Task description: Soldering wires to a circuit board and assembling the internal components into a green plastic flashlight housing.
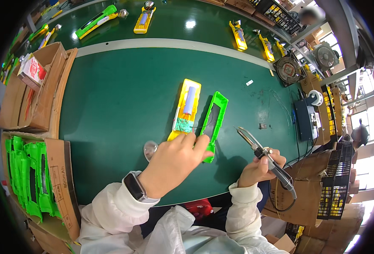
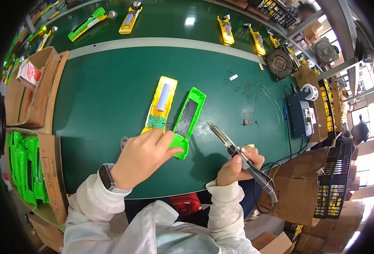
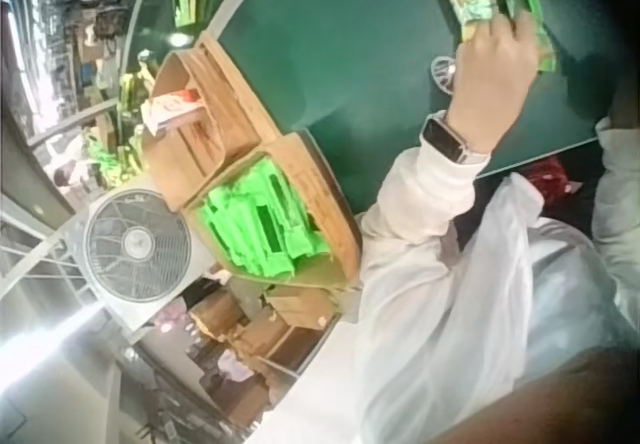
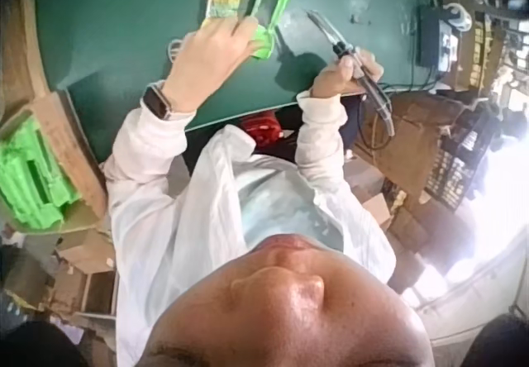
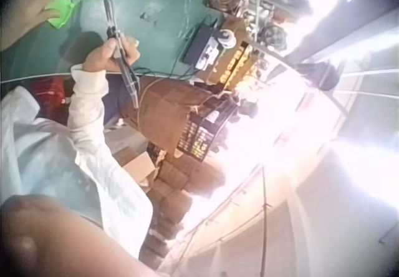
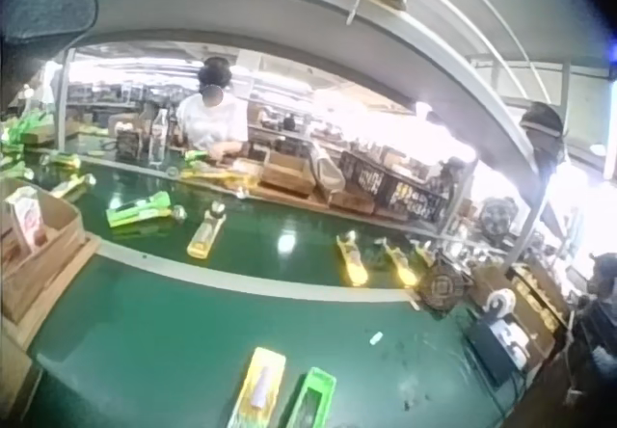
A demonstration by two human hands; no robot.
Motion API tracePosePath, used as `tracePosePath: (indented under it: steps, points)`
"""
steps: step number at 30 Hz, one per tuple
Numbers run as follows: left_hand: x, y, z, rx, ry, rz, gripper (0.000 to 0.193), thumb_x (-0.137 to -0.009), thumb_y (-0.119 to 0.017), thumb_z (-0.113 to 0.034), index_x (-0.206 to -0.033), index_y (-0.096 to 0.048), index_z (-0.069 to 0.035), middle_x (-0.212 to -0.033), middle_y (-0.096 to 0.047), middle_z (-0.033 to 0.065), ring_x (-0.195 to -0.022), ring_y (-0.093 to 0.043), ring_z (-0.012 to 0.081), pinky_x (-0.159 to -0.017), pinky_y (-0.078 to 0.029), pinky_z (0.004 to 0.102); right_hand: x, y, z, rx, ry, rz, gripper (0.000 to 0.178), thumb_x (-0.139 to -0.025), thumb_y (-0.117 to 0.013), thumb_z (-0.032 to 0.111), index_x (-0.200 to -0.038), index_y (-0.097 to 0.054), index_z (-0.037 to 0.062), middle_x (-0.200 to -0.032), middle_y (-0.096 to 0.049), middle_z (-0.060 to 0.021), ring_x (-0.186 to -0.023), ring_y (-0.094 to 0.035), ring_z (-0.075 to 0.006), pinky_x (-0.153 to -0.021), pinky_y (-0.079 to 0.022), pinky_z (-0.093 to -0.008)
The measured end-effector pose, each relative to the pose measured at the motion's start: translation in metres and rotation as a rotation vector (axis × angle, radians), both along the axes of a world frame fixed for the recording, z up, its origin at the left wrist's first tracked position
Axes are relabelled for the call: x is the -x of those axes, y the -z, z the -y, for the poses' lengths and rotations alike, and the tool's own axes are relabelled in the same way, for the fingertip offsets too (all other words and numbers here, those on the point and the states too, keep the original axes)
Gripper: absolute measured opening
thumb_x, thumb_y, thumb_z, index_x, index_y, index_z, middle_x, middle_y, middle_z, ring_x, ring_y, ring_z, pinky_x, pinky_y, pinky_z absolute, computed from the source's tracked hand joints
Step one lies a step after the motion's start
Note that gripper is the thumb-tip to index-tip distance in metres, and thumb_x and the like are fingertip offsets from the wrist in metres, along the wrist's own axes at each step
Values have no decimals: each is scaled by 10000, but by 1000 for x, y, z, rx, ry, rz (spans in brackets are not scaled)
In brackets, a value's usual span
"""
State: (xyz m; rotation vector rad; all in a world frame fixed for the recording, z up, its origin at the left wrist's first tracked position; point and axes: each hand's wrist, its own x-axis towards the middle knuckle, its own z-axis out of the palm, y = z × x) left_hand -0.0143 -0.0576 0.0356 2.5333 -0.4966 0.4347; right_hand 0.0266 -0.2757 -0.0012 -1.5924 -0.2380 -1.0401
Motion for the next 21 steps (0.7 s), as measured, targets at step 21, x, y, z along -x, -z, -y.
tracePosePath:
  steps: [21]
  points:
    - [-10, 10, -6, -115, 354, 171, 245, -771, -647, -79, -1012, -686, -62, -1175, -653, 58, -1029, -622, 199, -917, -502, 363, 1, -1, -3, -115, -3, -64, 308, -837, -693, 226, -964, -467, 59, -844, -520, -94, -612, -484, -122, -533, -414, -242]
